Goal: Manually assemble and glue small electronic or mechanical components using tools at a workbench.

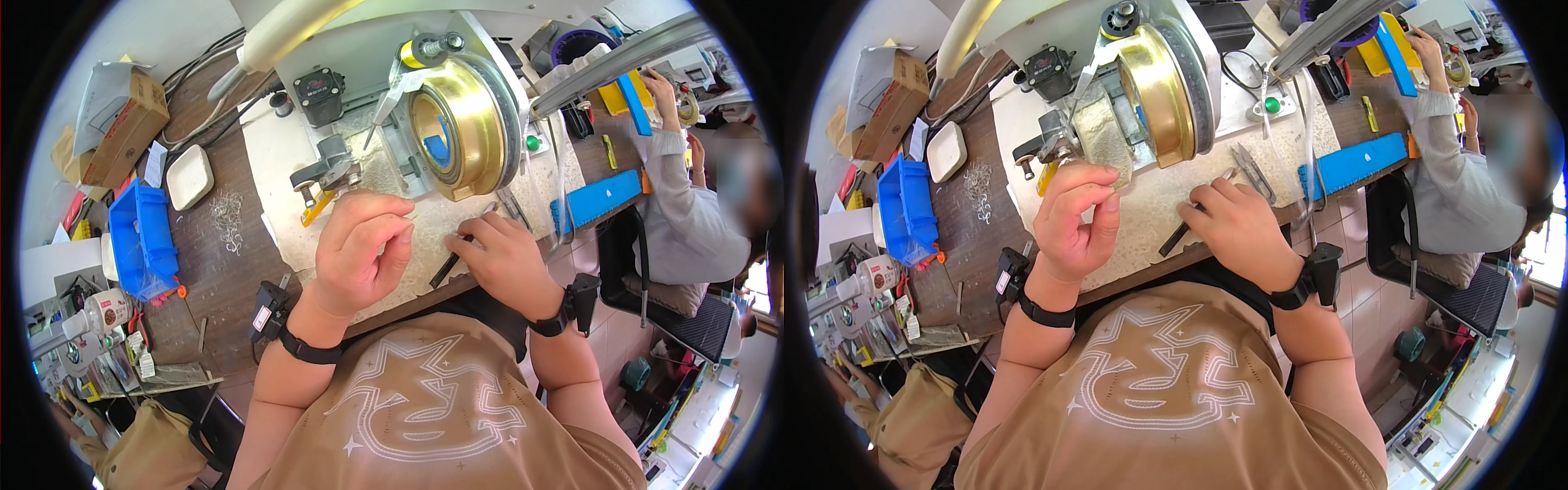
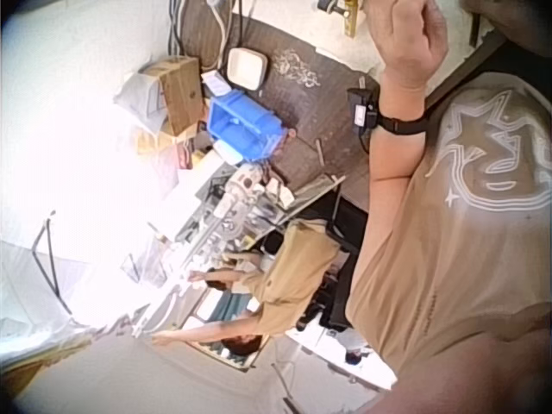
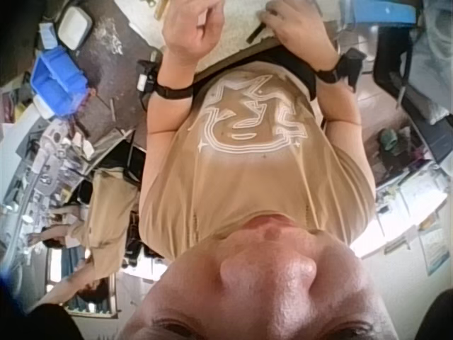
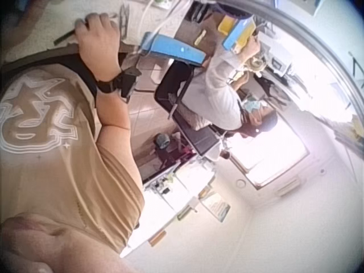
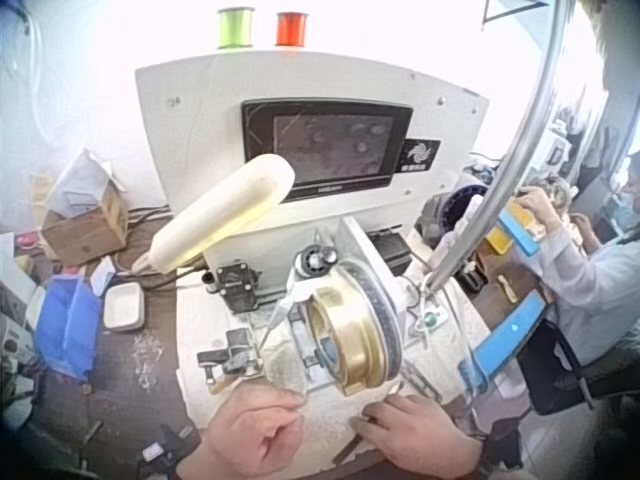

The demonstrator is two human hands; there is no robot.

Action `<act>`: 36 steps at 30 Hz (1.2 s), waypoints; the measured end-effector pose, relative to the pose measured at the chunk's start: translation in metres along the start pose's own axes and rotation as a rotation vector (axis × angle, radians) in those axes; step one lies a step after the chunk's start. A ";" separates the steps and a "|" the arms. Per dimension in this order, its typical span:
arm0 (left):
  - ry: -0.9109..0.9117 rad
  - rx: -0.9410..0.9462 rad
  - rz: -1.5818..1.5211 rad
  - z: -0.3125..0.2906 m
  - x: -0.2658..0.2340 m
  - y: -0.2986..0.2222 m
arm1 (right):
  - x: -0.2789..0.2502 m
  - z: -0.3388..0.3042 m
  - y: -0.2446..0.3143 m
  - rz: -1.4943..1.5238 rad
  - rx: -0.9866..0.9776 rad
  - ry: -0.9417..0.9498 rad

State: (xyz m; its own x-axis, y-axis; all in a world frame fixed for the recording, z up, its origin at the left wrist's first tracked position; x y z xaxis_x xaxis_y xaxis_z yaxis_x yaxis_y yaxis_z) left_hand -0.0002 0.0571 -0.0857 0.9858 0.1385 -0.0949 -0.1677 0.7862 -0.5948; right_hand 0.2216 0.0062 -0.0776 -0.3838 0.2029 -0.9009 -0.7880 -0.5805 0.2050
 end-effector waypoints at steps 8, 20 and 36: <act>-0.005 0.008 -0.002 -0.001 -0.001 0.000 | 0.001 0.000 -0.001 0.139 0.142 -0.081; -0.006 0.023 -0.008 -0.001 -0.001 0.000 | -0.009 -0.024 -0.009 1.287 0.956 -0.874; -0.039 0.010 -0.002 0.001 0.000 0.000 | -0.066 -0.056 -0.005 1.880 0.373 -0.214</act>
State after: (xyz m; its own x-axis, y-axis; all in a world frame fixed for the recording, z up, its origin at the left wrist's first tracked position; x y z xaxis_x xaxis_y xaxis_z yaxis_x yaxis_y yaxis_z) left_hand -0.0001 0.0580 -0.0849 0.9850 0.1608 -0.0624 -0.1665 0.7926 -0.5866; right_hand 0.2777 -0.0488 -0.0403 -0.7545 -0.2912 0.5882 0.6074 0.0301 0.7939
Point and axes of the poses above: each hand's wrist, its own z-axis towards the middle knuckle, its own x-axis out of the palm, y = z × x, the point moved 2 cm from there along z, towards the middle knuckle, and after that the axes turned 14 degrees about -y, right-handed, at the moved point
